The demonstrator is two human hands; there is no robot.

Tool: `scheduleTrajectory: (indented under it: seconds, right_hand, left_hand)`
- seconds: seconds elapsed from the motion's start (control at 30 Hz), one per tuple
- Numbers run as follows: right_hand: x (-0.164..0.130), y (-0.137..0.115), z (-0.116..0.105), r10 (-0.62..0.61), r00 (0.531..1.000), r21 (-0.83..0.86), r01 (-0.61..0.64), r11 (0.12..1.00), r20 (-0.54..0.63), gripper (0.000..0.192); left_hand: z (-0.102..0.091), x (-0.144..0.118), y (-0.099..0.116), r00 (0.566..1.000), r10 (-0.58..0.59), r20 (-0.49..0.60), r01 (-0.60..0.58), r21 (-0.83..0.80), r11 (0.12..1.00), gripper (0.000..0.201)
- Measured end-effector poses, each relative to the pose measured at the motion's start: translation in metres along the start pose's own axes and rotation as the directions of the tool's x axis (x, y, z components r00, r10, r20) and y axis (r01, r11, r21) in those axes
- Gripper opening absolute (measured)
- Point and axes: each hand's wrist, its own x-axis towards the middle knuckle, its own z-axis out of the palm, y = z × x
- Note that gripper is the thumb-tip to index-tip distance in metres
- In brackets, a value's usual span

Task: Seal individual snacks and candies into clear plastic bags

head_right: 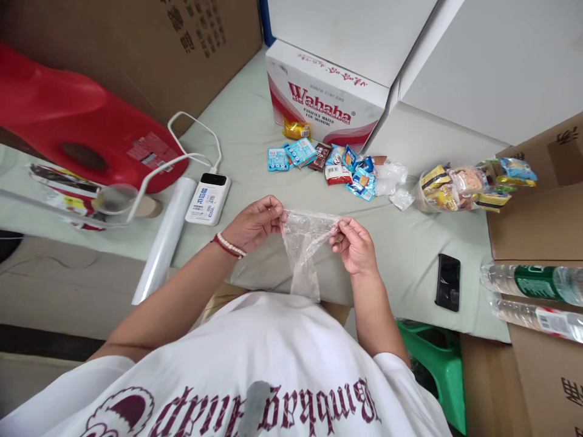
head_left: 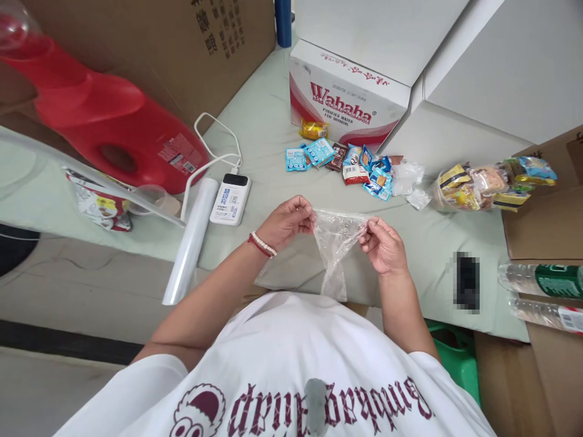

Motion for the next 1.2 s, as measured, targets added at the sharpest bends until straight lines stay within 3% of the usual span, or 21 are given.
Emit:
scheduleTrajectory:
  seconds: [0.03,0.1,0.13,0.17,0.2,0.27,0.3,0.4,0.47,0.63,0.9,1.2]
  right_hand:
    - [0.0,0.002,0.002,-0.005,1.0,-0.038,0.005,0.999,-0.007,0.035]
    - [0.001,0.007,0.006,-0.038,0.999,-0.142,0.032,0.989,-0.034,0.036]
    - [0.001,0.01,0.008,-0.058,0.997,-0.195,0.048,0.98,-0.049,0.036]
    - [0.0,0.014,0.009,-0.079,0.995,-0.24,0.062,0.969,-0.061,0.037]
    - [0.0,0.016,0.011,-0.097,0.993,-0.277,0.074,0.958,-0.07,0.037]
    - [-0.002,0.021,0.013,-0.132,0.989,-0.333,0.101,0.938,-0.072,0.037]
    - [-0.004,0.022,0.013,-0.153,0.986,-0.359,0.12,0.925,-0.066,0.036]
    - [-0.01,0.024,0.013,-0.219,0.975,-0.459,0.184,0.869,-0.025,0.033]
    - [-0.016,0.025,0.012,-0.277,0.961,-0.55,0.239,0.8,0.014,0.03]
    - [-0.028,0.031,0.007,-0.435,0.893,-0.747,0.366,0.555,0.115,0.024]
    - [-0.032,0.037,-0.005,-0.418,0.9,-0.736,0.366,0.57,0.124,0.023]
    - [-0.037,0.037,-0.003,-0.46,0.862,-0.774,0.436,0.46,0.212,0.019]
  left_hand:
    - [-0.002,0.001,-0.002,0.993,0.063,-0.103,-0.052,0.106,0.993,0.038]
    - [-0.001,-0.001,-0.006,0.916,0.266,-0.299,-0.168,0.316,0.934,0.029]
    - [0.002,-0.006,-0.009,0.871,0.362,-0.331,-0.222,0.391,0.893,0.024]
    - [0.008,-0.011,-0.011,0.854,0.422,-0.305,-0.272,0.43,0.861,0.019]
    - [0.014,-0.016,-0.013,0.871,0.434,-0.229,-0.308,0.432,0.847,0.014]
    - [0.031,-0.025,-0.019,0.944,0.326,-0.043,-0.29,0.356,0.888,0.014]
    - [0.039,-0.027,-0.022,0.973,0.229,0.002,-0.219,0.297,0.929,0.018]
    - [0.059,-0.021,-0.032,0.996,-0.047,-0.073,0.053,0.076,0.996,0.035]
    - [0.067,-0.011,-0.036,0.983,-0.135,-0.126,0.13,-0.046,0.99,0.044]
    - [0.073,0.002,-0.039,0.981,-0.134,-0.141,0.113,-0.151,0.982,0.047]
    - [0.068,-0.003,-0.044,0.988,-0.148,-0.031,0.14,-0.193,0.971,0.042]
    - [0.064,0.0,-0.04,0.973,-0.231,-0.013,0.218,-0.272,0.937,0.04]
